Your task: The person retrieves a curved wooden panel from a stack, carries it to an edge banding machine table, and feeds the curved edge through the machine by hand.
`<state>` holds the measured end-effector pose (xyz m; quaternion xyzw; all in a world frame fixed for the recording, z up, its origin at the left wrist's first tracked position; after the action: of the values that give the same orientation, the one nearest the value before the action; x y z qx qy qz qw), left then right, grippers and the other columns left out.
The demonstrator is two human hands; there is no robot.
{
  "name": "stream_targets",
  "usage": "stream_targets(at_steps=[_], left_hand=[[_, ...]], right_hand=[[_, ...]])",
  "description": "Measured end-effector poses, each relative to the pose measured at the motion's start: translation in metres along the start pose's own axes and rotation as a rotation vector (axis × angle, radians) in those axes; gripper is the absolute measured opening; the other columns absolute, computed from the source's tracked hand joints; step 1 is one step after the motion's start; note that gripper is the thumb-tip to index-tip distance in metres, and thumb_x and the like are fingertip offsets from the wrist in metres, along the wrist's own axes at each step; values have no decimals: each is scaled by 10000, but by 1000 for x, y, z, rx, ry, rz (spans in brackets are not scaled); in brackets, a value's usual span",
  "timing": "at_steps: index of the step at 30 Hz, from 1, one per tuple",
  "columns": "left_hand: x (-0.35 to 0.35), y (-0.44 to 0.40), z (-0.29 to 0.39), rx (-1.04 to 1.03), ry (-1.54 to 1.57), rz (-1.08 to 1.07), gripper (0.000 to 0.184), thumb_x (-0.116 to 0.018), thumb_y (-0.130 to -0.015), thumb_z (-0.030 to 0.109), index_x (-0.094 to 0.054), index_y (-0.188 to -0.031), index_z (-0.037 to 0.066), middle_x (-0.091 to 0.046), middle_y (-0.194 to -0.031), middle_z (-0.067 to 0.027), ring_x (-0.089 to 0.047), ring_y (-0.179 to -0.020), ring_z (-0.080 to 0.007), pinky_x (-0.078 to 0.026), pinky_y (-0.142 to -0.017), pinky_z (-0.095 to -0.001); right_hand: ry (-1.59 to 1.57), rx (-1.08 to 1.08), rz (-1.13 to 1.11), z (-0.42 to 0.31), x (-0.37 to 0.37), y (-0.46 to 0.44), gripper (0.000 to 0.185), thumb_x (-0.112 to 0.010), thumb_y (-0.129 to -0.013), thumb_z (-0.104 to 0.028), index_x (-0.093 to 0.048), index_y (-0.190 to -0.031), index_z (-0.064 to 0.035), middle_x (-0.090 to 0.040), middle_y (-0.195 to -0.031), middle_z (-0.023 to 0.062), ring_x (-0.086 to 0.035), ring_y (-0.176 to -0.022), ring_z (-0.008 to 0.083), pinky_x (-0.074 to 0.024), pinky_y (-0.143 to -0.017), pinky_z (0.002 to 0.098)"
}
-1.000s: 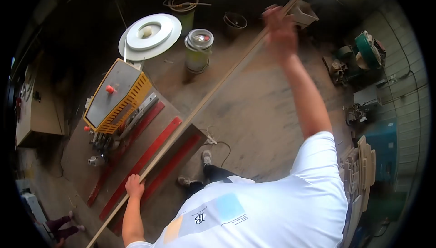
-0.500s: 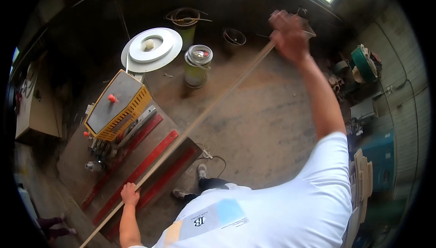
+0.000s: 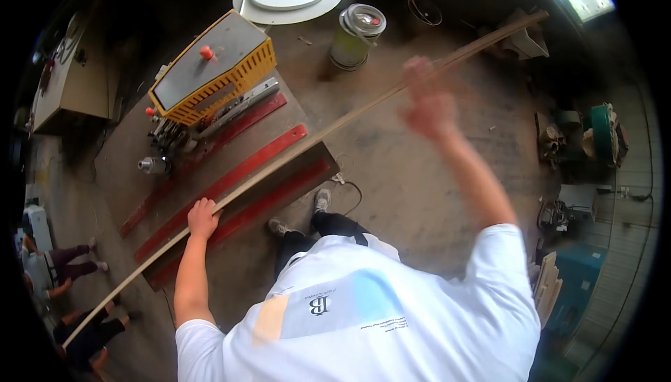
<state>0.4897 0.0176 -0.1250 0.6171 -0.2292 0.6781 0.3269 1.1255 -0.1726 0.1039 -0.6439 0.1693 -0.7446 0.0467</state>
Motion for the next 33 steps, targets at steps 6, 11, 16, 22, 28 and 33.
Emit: stream_targets(at_steps=[6,11,16,22,28,33], left_hand=[[7,-3,3,55,51,-36,325,-831,-846,310,-676,-1086,154,-656,-1089,-70,-666,-1092,-322,-586,-868,-496],[4,6,-7,49,109,44,322,-821,-797,256,-698,-1081,165,-680,-1096,-59,-677,-1079,-314,-590,-846,-482],[-5,12,-12,-6,75,65,287,-800,-855,332,-714,-1075,168,-688,-1085,-58,-688,-1053,-297,-583,-831,-464],[18,108,-101,177,-6,131,284,-802,-876,393,-726,-1049,181,-710,-1060,-28,-675,-1080,-263,-535,-840,-453],[81,302,-310,431,-385,99,350,-821,-810,438,-690,-1019,190,-666,-1005,6,-639,-1034,-237,-466,-891,-409],[92,330,-353,329,-383,163,353,-856,-739,404,-654,-961,218,-621,-946,26,-625,-990,-200,-457,-837,-397]], right_hand=[[-869,764,-344,-362,-66,69,651,-832,-856,-372,-662,-1454,-177,-626,-1547,93,-513,-1507,290,-371,-1278,533],[-630,404,-354,-433,-99,-18,727,-896,-804,-364,-637,-1431,-102,-693,-1410,97,-624,-1323,323,-472,-1134,455],[-252,359,-658,-486,-145,-25,580,-836,-847,-515,-715,-1256,-123,-740,-1267,93,-676,-1250,320,-546,-1021,475],[-196,345,-506,-491,-153,-21,421,-843,-832,-462,-735,-1058,-124,-744,-1103,87,-704,-1095,349,-571,-884,511],[-168,300,-506,-501,-152,-20,382,-867,-808,-421,-731,-997,-118,-737,-1074,85,-697,-1071,352,-558,-879,508],[-178,284,-478,-499,-158,-17,374,-878,-790,-411,-737,-972,-117,-736,-1029,83,-705,-1025,349,-561,-852,499]])
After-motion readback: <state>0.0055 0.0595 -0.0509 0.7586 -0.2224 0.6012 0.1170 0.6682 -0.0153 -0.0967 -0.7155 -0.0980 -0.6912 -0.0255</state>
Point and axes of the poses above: each hand's wrist, its own y-axis away from the middle knuckle, its own x-axis out of the back of the hand, z = x × y, the point moved 6 cm from there along -y, towards the middle knuckle
